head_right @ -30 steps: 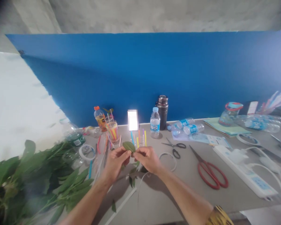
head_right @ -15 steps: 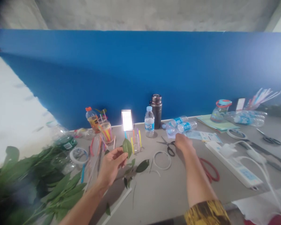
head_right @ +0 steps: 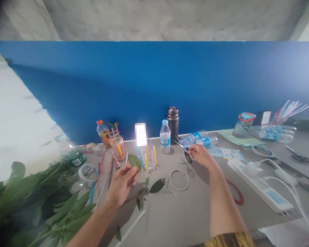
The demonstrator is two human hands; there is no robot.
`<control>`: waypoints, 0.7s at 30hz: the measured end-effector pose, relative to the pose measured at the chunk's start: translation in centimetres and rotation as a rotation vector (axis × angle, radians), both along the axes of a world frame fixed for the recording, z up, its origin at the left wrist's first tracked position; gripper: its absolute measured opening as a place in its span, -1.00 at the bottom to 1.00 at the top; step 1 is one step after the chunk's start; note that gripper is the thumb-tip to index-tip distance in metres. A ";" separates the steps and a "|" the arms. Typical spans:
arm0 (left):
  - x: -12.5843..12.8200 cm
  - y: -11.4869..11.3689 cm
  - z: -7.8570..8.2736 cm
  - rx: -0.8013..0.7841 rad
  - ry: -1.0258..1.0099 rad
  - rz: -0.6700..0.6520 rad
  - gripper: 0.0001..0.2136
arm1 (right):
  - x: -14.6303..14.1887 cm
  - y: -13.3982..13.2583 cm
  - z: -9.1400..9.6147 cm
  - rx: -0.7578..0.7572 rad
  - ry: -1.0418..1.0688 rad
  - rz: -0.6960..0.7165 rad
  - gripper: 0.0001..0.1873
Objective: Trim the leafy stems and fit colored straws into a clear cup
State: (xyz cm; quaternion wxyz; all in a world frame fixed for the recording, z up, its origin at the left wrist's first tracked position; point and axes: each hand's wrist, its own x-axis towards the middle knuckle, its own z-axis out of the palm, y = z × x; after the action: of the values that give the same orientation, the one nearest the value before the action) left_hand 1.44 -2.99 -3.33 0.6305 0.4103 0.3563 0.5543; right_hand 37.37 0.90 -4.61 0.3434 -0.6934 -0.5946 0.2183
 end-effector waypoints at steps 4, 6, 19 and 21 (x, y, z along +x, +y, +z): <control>-0.1 0.1 0.6 -0.038 -0.081 0.063 -0.53 | -5.1 -0.6 1.4 0.125 0.701 0.307 -0.51; -0.3 0.2 0.8 -0.062 -0.110 0.084 -0.51 | -7.8 -1.2 1.9 0.060 0.914 0.450 -0.47; -1.3 0.6 0.8 0.048 -0.112 0.109 -0.52 | -17.7 -4.5 1.2 -0.207 0.952 0.787 -0.37; -1.3 0.5 0.7 0.056 -0.093 0.110 -0.52 | -18.0 -4.5 1.0 -0.170 0.858 0.769 -0.29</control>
State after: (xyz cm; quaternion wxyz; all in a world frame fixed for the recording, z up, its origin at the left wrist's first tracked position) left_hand 0.13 -2.44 -2.61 0.6030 0.3816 0.3330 0.6163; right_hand 19.35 -3.58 -3.61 0.3929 -0.3021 -0.5919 0.6357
